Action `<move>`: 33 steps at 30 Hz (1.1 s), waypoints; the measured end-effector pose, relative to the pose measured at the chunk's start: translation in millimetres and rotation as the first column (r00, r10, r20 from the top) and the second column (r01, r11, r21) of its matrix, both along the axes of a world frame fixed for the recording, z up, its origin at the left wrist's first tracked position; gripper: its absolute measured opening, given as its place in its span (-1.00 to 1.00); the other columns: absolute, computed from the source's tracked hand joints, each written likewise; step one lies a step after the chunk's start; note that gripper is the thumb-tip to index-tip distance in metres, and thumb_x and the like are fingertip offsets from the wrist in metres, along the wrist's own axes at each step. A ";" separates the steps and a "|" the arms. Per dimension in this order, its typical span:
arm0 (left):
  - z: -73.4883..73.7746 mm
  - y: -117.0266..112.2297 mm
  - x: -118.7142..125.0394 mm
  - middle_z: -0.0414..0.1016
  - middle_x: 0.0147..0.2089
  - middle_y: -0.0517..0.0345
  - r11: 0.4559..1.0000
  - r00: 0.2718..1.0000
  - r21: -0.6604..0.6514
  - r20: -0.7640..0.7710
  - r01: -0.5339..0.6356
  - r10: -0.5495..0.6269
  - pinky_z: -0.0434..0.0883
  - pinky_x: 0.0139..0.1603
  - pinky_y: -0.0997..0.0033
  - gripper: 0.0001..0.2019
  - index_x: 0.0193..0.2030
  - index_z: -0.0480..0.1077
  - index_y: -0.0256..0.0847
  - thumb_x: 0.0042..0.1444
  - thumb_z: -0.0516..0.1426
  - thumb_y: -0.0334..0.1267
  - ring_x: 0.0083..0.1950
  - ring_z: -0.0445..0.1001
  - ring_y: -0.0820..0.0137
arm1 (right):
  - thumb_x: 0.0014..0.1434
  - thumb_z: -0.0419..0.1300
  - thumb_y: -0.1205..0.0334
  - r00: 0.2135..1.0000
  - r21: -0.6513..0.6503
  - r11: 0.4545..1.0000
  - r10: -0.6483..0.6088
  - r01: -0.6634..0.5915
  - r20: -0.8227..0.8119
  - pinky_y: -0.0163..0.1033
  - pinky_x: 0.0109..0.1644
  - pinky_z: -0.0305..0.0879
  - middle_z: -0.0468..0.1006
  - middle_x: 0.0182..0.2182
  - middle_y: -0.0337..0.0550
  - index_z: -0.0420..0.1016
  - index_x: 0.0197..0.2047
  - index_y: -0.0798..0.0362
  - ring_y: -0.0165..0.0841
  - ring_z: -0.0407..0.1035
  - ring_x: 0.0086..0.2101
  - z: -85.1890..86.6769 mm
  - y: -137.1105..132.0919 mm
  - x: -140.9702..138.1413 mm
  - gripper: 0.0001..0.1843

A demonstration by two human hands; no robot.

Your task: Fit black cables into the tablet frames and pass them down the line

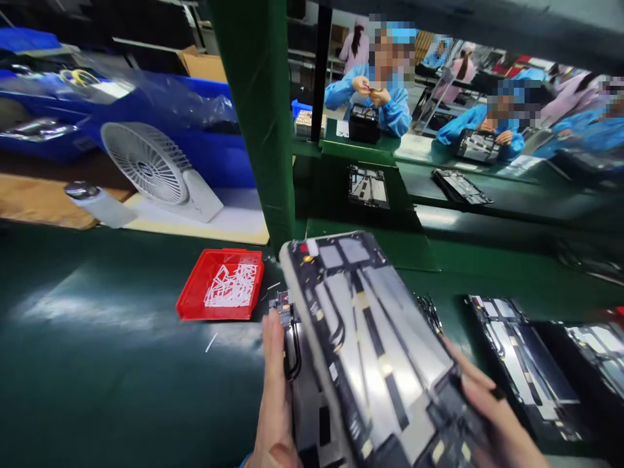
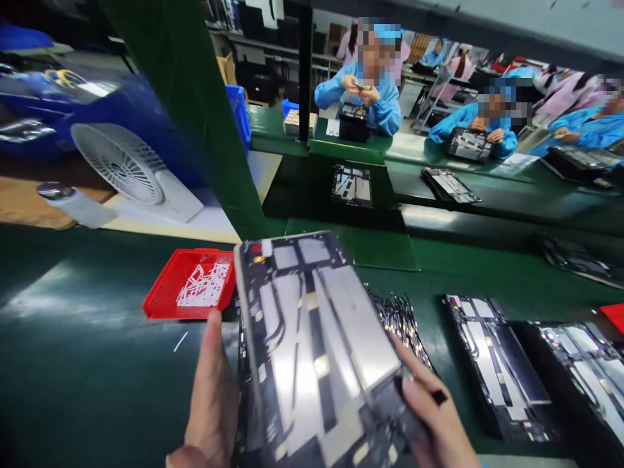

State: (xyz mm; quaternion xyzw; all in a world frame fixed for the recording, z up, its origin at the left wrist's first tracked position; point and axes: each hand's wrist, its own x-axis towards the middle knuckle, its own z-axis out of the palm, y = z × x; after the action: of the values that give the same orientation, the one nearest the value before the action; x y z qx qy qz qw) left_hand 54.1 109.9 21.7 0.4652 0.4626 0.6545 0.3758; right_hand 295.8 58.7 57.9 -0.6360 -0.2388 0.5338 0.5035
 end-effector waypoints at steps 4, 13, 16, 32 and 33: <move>0.4 43.4 -16.4 0.12 0.42 0.12 0.958 0.991 0.252 0.018 -0.133 0.132 -0.08 0.47 0.13 -0.47 0.27 0.28 -0.10 0.31 -0.10 0.12 0.47 -0.02 0.15 | 0.02 0.41 0.11 0.991 0.214 0.968 -0.128 0.134 -0.041 -0.56 -0.74 0.05 0.46 -0.52 -0.36 0.45 0.16 -0.09 -0.68 0.01 -0.76 18.5 95.4 31.6 -0.38; -42.3 58.1 -52.6 0.20 0.33 -0.10 0.957 0.939 0.241 -0.262 -0.162 0.225 0.17 0.34 0.01 -0.41 0.22 0.30 -0.18 0.28 -0.13 0.18 0.35 0.18 0.05 | 0.33 0.15 0.16 0.956 0.304 0.937 -0.234 0.172 0.178 -0.43 -0.48 0.33 0.45 -0.33 -0.25 0.40 -0.04 0.15 -0.55 0.33 -0.49 -18.8 347.2 64.7 -0.76; -44.5 59.0 -56.9 0.18 0.34 -0.11 0.967 0.904 0.209 -0.367 -0.147 0.217 0.20 0.32 -0.02 -0.39 0.23 0.29 -0.18 0.28 -0.17 0.19 0.35 0.19 0.04 | 0.32 0.16 0.14 0.924 0.231 0.961 -0.220 0.151 0.312 -0.24 -0.24 0.46 0.48 -0.13 -0.12 0.39 0.04 0.13 -0.40 0.45 -0.26 -33.5 393.4 59.4 -0.70; -39.6 61.0 -56.1 0.31 0.26 -0.03 0.971 0.841 0.219 -0.504 -0.096 0.197 0.29 0.17 0.15 -0.53 0.07 0.45 -0.15 0.35 -0.16 0.02 0.22 0.32 0.16 | 0.29 0.17 -0.01 0.230 -0.275 0.899 0.364 -0.341 0.903 -0.12 -0.04 0.37 0.56 -0.23 -0.16 0.51 -0.16 0.11 -0.33 0.47 -0.21 -13.0 229.4 94.6 -0.67; -38.3 59.8 -54.1 0.32 0.25 -0.02 0.969 0.839 0.219 -0.501 -0.114 0.212 0.27 0.20 0.14 -0.56 0.04 0.46 -0.15 0.35 -0.13 -0.01 0.23 0.31 0.15 | 0.27 0.18 -0.02 0.186 -0.349 0.872 0.428 -0.344 0.885 -0.15 -0.09 0.36 0.58 -0.31 -0.17 0.53 -0.22 0.09 -0.32 0.48 -0.26 -17.0 194.1 93.3 -0.67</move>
State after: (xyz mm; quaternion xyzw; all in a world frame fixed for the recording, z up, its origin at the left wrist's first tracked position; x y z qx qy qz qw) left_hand 0.0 169.7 -16.6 0.6157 0.5234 0.5732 0.1357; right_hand 389.1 252.8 40.9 -0.7603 -0.6197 0.1723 0.0908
